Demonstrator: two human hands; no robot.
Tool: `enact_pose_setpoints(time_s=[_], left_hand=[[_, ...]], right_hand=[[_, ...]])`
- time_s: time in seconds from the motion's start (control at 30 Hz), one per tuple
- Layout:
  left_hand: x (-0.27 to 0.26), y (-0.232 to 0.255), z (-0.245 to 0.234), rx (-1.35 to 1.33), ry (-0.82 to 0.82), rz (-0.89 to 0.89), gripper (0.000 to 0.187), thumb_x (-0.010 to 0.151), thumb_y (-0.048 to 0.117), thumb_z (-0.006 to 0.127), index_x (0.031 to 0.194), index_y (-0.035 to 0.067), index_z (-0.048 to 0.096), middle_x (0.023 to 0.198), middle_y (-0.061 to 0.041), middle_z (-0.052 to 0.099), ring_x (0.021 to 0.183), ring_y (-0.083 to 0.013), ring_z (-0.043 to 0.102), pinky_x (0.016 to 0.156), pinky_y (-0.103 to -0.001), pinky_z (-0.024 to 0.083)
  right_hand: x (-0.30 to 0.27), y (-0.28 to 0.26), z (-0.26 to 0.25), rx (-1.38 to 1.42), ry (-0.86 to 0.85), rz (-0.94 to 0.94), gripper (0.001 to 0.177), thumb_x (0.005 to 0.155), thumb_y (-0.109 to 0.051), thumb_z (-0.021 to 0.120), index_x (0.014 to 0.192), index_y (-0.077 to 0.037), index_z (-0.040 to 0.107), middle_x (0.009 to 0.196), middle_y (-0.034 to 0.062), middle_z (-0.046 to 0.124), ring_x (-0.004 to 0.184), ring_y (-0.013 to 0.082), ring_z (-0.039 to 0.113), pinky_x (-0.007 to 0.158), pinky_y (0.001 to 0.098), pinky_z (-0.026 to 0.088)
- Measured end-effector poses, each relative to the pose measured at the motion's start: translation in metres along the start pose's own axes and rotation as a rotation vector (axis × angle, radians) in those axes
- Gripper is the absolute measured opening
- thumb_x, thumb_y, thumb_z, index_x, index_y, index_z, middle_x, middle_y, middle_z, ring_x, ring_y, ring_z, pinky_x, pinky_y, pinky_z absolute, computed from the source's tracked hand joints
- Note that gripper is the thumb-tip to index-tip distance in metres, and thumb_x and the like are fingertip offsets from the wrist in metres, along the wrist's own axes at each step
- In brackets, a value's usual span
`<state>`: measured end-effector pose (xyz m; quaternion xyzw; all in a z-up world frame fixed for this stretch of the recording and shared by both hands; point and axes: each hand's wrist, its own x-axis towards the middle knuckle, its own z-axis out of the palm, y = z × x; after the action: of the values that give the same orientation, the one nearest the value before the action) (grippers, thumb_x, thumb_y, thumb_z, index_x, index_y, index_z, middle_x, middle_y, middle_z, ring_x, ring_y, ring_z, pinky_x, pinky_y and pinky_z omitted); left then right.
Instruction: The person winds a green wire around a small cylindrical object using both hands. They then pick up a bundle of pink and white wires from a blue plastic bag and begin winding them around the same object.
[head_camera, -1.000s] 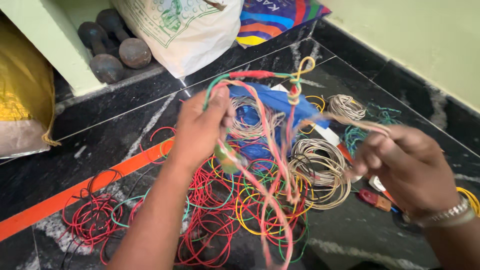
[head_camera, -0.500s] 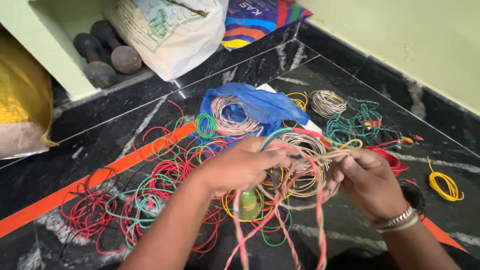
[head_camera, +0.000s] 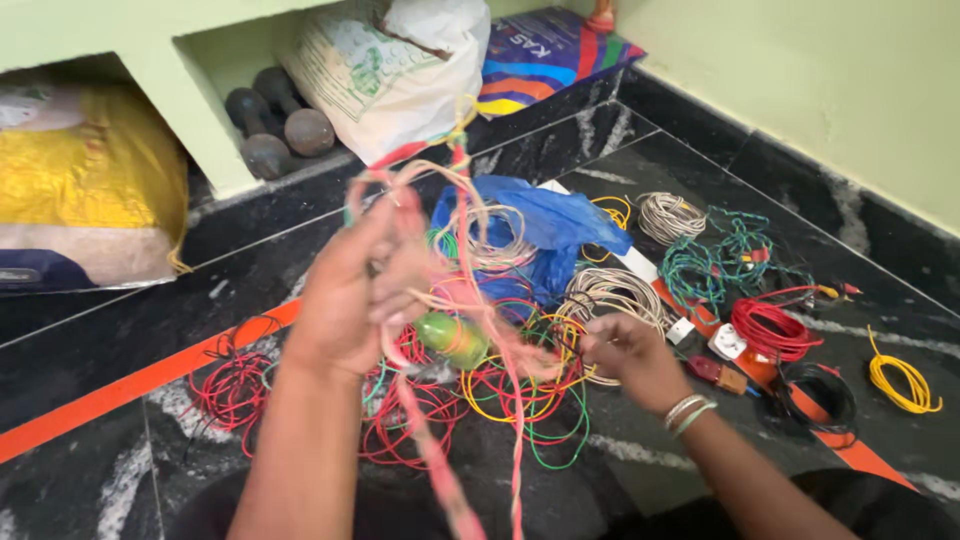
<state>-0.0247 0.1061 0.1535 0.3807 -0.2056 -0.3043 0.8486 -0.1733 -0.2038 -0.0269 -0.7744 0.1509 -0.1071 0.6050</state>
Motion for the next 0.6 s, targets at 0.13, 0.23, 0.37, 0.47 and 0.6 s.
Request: enact_pose_setpoints(time_s=[0.13,0.23,0.37,0.47,0.6], left_hand=[[-0.03,0.04,-0.009,-0.21,-0.26,0.059,0.038,0.113,0.036,0.044,0.08,0.019,0.044,0.054,0.007,0.036,0.04,-0.0063,0.03,0.04,-0.025,0.031],[-0.043,0.05,-0.019,-0.332,-0.371,0.09,0.037,0.116,0.035,0.04,0.084,0.017,0.043,0.056,0.007,0.033,0.042,-0.0055,0.028,0.042,-0.023,0.03],[-0.046,0.047,-0.038,-0.439,-0.484,-0.028,0.036,0.115,0.036,0.041,0.084,0.017,0.044,0.053,0.006,0.032,0.042,-0.0076,0.028,0.043,-0.025,0.027],[-0.04,0.035,-0.053,-0.483,-0.49,-0.092,0.036,0.113,0.036,0.043,0.083,0.017,0.045,0.053,0.005,0.032,0.041,-0.0074,0.028,0.043,-0.025,0.025],[-0.027,0.019,-0.078,-0.471,-0.452,-0.146,0.035,0.111,0.035,0.047,0.082,0.016,0.045,0.053,0.006,0.034,0.04,-0.0061,0.028,0.04,-0.024,0.026]], right_hand=[[0.001,0.0,0.035,-0.07,0.028,-0.027,0.034,0.086,-0.017,0.077,0.115,-0.005,0.064,0.093,0.0044,0.07,0.077,0.0096,0.066,0.063,0.0279,0.053],[0.011,-0.018,0.053,-0.256,0.11,-0.08,0.045,0.085,-0.023,0.081,0.121,-0.002,0.065,0.095,0.0105,0.072,0.081,0.0149,0.069,0.071,0.0289,0.056],[0.066,-0.048,0.069,-0.516,0.319,-0.145,0.079,0.071,-0.027,0.088,0.137,0.0,0.054,0.113,0.02,0.07,0.099,0.0263,0.069,0.086,0.0366,0.054],[0.129,-0.042,0.091,-0.638,0.314,-0.328,0.098,0.064,-0.027,0.095,0.144,0.001,0.046,0.125,0.028,0.061,0.115,0.0376,0.059,0.094,0.0454,0.047],[0.212,0.0,0.108,-0.434,-0.096,-0.643,0.066,0.084,-0.028,0.079,0.141,-0.002,0.055,0.129,0.0231,0.066,0.117,0.0309,0.064,0.101,0.0471,0.048]])
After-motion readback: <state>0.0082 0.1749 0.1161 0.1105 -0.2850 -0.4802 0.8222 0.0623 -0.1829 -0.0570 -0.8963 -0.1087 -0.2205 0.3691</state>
